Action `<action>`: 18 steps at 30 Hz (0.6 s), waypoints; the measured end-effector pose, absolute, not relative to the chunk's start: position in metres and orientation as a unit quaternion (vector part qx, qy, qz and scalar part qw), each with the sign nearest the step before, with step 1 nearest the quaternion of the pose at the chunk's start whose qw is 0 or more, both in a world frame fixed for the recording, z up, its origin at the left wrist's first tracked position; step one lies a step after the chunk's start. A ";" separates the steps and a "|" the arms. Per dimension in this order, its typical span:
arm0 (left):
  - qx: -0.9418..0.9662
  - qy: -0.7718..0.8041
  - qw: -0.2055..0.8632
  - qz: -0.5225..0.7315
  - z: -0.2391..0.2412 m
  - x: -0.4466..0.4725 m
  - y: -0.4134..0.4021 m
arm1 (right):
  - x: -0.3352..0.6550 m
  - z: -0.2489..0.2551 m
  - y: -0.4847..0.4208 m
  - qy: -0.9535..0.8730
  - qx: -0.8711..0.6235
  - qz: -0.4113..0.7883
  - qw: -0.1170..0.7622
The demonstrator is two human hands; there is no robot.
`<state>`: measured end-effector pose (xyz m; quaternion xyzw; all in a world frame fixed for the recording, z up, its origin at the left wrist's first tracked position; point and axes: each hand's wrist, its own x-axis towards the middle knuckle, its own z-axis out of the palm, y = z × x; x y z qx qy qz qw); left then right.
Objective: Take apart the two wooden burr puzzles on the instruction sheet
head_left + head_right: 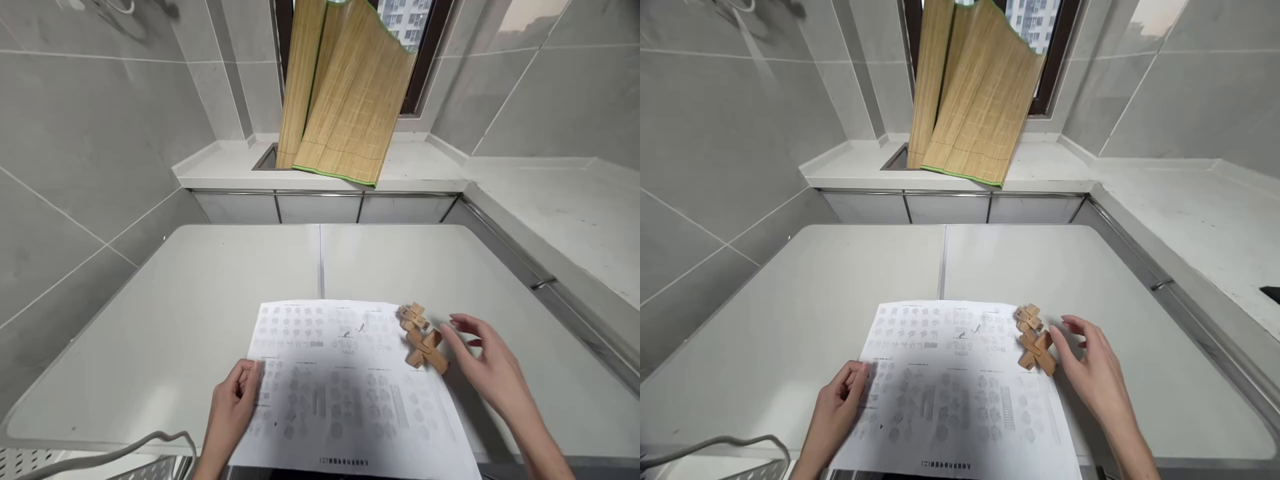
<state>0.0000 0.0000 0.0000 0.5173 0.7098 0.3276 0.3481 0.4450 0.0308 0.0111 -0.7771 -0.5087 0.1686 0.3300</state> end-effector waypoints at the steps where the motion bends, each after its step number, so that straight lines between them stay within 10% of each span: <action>1: 0.522 0.707 0.347 0.327 -0.002 -0.002 0.000 | 0.446 0.010 0.039 -0.527 -0.775 0.165 0.308; 10: 0.538 0.702 0.332 0.328 -0.011 -0.007 -0.003 | 0.436 0.003 0.072 -0.578 -0.787 0.154 0.151; 18: 0.552 0.694 0.330 0.325 -0.006 -0.006 -0.004 | 0.430 0.014 0.079 -0.617 -0.740 0.186 0.192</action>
